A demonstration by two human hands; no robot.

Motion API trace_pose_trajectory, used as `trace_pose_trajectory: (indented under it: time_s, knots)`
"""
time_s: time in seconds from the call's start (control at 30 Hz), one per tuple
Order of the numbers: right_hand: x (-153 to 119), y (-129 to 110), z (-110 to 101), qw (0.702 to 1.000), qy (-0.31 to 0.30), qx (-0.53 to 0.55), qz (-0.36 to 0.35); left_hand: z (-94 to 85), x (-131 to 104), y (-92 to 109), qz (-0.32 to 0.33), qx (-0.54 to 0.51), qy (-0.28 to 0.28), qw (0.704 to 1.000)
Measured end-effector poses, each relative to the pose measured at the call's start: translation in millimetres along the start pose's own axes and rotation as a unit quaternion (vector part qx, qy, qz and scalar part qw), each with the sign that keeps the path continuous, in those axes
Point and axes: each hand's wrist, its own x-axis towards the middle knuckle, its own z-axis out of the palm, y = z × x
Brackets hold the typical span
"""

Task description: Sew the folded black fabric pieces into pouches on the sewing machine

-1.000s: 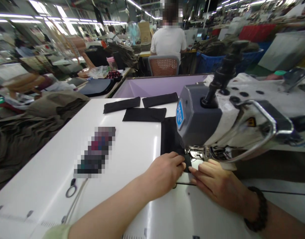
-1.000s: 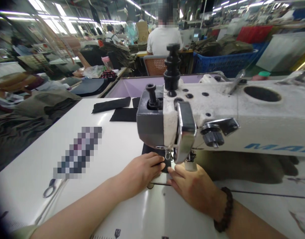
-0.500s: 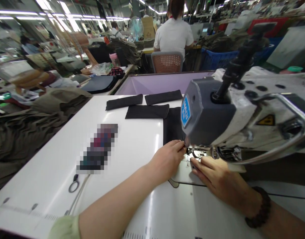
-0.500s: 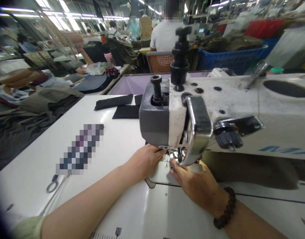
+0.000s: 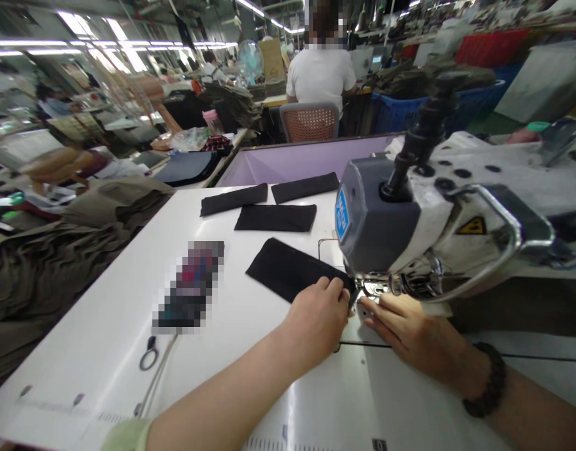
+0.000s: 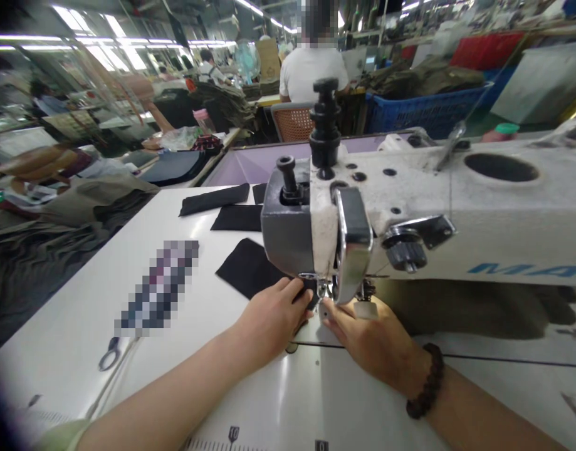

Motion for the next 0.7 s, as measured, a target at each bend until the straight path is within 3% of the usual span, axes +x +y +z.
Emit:
trace_pose_trajectory:
  time_s: [0.37,0.53,0.7]
  knots:
    - [2,2,-2,0.999,-0.009,-0.027,-0.036,-7.4,1,14,0.094,0.069,-0.07,0.991]
    - [3,2,-5,0.998,0.003,-0.043,-0.043,-3.4,-1,12,0.097,0.075,-0.035,0.992]
    - [1,-4,-18,0.995,-0.032,0.041,-0.085,0.5,-15,13,0.115,-0.017,0.019,0.993]
